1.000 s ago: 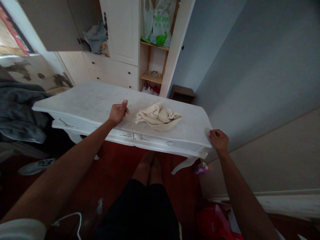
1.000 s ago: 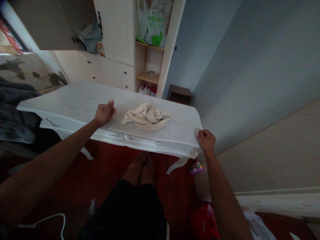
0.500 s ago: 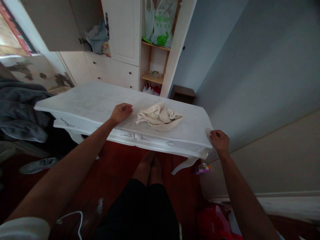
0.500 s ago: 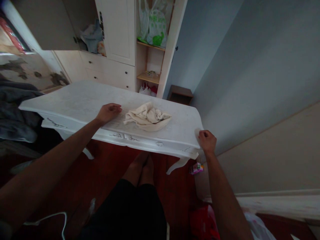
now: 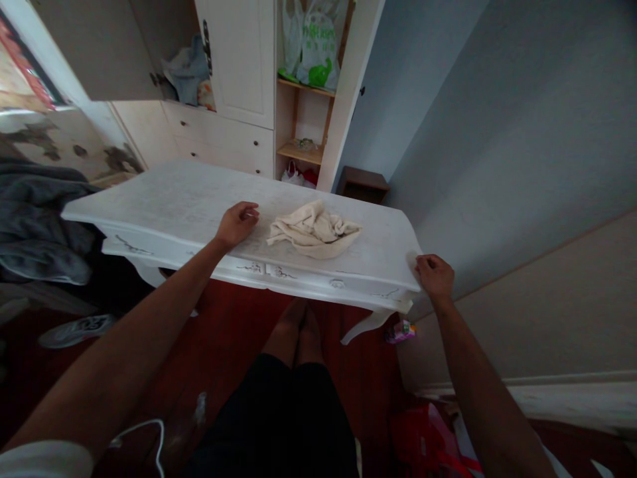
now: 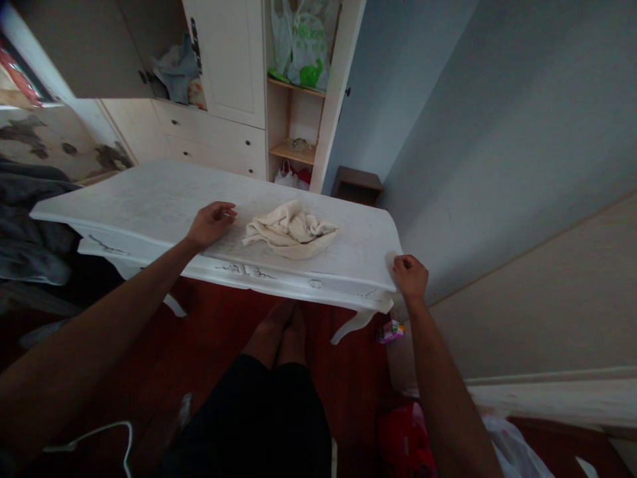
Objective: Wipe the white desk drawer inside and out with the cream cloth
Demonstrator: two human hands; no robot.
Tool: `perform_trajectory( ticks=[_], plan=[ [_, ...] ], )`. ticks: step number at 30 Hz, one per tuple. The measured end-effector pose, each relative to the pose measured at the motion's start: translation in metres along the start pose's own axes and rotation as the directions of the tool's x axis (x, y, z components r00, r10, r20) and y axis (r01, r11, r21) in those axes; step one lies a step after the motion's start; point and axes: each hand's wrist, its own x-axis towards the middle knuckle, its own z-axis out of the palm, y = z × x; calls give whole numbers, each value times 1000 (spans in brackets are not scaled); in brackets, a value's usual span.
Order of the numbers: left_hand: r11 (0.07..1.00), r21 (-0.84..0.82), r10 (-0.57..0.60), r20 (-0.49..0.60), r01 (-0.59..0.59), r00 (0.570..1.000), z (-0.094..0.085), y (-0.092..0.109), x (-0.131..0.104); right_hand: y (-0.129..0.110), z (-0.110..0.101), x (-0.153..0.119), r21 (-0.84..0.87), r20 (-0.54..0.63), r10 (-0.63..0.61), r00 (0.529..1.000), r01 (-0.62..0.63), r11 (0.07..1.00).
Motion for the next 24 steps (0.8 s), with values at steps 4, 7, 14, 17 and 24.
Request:
perform_trajectory(
  ticks=[4, 7, 14, 17, 24],
  plan=[
    [995, 32, 100, -207, -96, 973, 9, 23, -41, -3, 0, -1, 2, -8, -3, 1000, 3, 1000],
    [1000, -3, 25, -381, -28, 924, 33, 49, -102, -4, -1, -1, -3, -10, 5, 1000, -5, 1000],
    [473, -567, -278, 630, 674, 725, 126, 72, -195, -1, -1, 0, 10, 9, -11, 1000, 11, 1000],
    [53, -441, -239, 866, 896, 440, 155, 61, -192, 1, -1, 0, 4, 4, -1, 1000, 1, 1000],
    [-184, -372, -262, 911, 910, 319, 179, 58, -166, 0, -1, 0, -16, -10, -16, 1000, 16, 1000]
  ],
)
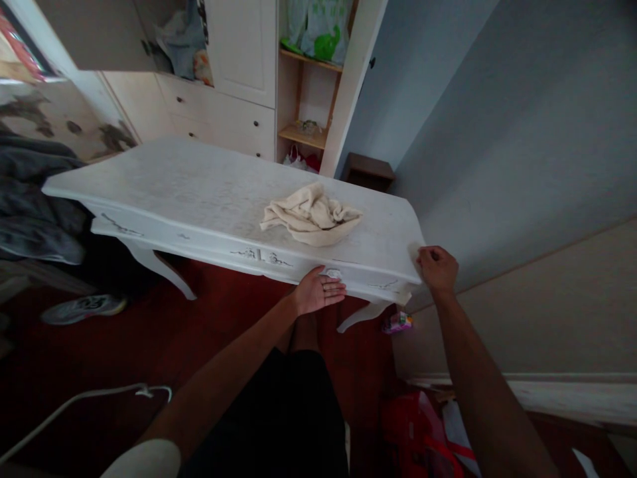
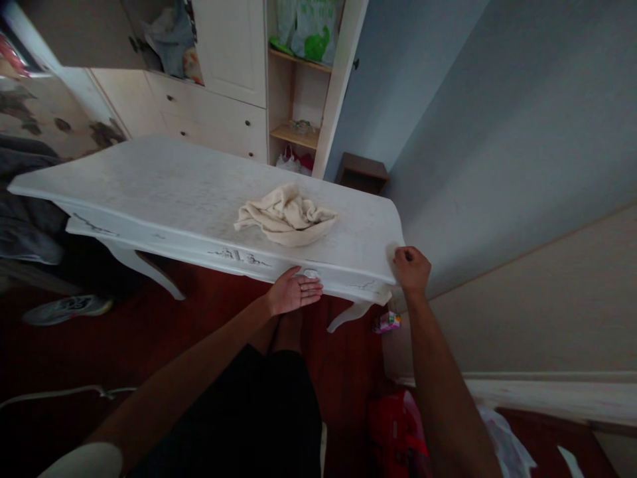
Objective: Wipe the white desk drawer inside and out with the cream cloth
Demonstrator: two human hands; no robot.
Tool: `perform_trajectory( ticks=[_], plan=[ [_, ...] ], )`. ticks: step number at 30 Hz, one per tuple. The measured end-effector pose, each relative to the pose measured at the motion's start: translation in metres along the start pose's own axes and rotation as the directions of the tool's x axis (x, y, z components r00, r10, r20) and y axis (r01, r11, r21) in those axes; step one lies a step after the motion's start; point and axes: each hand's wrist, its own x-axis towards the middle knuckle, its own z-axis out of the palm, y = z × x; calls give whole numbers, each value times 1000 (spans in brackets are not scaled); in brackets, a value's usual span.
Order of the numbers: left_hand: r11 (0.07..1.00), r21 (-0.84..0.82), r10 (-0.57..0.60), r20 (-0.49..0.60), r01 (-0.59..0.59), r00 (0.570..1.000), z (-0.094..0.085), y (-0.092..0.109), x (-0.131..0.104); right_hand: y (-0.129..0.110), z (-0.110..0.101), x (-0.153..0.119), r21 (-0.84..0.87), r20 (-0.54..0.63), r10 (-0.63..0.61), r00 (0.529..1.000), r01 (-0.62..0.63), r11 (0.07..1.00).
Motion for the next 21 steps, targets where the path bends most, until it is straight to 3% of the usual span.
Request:
perform_trajectory(
  ticks=[4, 10, 14, 21],
  plan=[
    [999, 20, -34, -13, 35, 999, 6, 0, 11, -3, -1, -1, 6, -5, 11, 1000, -11, 1000],
    [997, 75, 8, -59, -4, 998, 7, -3, 14, -6, -2, -2, 14, -5, 20, 1000, -20, 1000],
    [989, 149, 24, -136, -3, 990, 11, -10, 3, -5, -1, -2, 0, -3, 18, 1000, -18, 1000],
    [983, 182, 49, -148, -22, 988, 14, -43, -34, -4, 0, -2, 12, -11, 16, 1000, -16, 1000]
  ],
)
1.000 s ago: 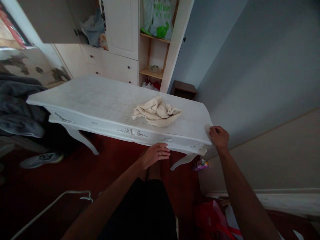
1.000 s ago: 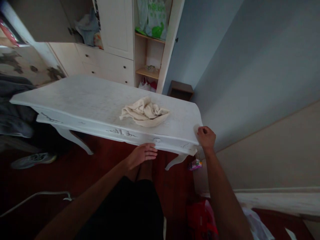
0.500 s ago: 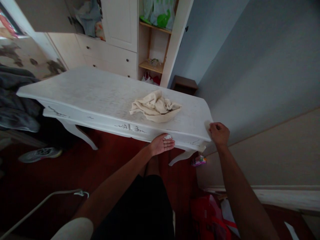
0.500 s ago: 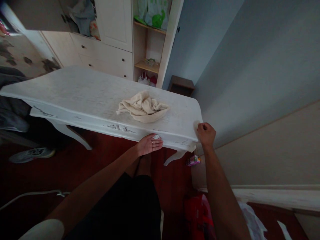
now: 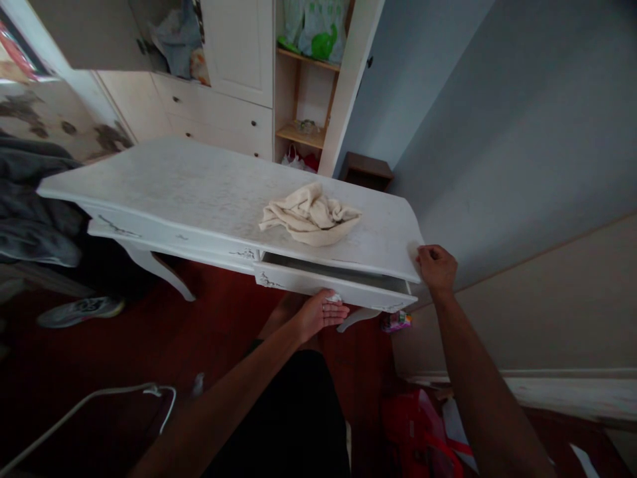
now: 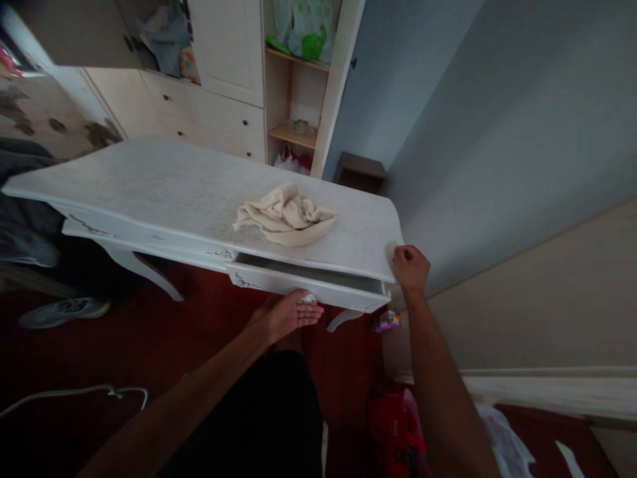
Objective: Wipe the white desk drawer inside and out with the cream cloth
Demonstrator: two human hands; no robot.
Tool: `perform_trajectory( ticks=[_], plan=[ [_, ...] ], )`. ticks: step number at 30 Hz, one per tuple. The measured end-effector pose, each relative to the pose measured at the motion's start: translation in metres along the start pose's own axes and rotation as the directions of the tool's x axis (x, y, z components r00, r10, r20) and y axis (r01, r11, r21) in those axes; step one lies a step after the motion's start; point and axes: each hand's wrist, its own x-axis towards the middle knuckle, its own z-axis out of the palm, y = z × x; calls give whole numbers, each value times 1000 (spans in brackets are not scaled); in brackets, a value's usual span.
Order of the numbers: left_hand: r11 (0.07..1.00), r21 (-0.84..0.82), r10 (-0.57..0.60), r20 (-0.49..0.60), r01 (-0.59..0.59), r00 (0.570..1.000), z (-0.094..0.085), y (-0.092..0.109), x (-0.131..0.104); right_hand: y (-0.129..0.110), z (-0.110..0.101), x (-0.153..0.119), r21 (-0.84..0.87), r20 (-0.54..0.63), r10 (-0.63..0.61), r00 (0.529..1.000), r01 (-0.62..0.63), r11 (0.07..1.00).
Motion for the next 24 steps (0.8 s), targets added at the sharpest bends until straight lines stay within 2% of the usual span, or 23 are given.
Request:
perform_trajectory(
  ticks=[5, 10, 17, 24],
  plan=[
    [998, -63, 4, -55, -7, 998, 4, -31, -35, 0, 1, 0, -40, -4, -20, 1000, 20, 999],
    [995, -94, 13, -63, -19, 998, 3, -64, -62, 7, -1, 3, -49, 82, -51, 995, 55, 997],
    [996, -54, 65, -73, -69, 995, -12, -101, -78, 12, -6, 9, 15, 245, 20, 969, -25, 1000],
    [998, -35, -50, -46, 48, 998, -27, -138, -92, 8, -7, 10, 30, 302, 52, 952, -64, 998]
  ],
)
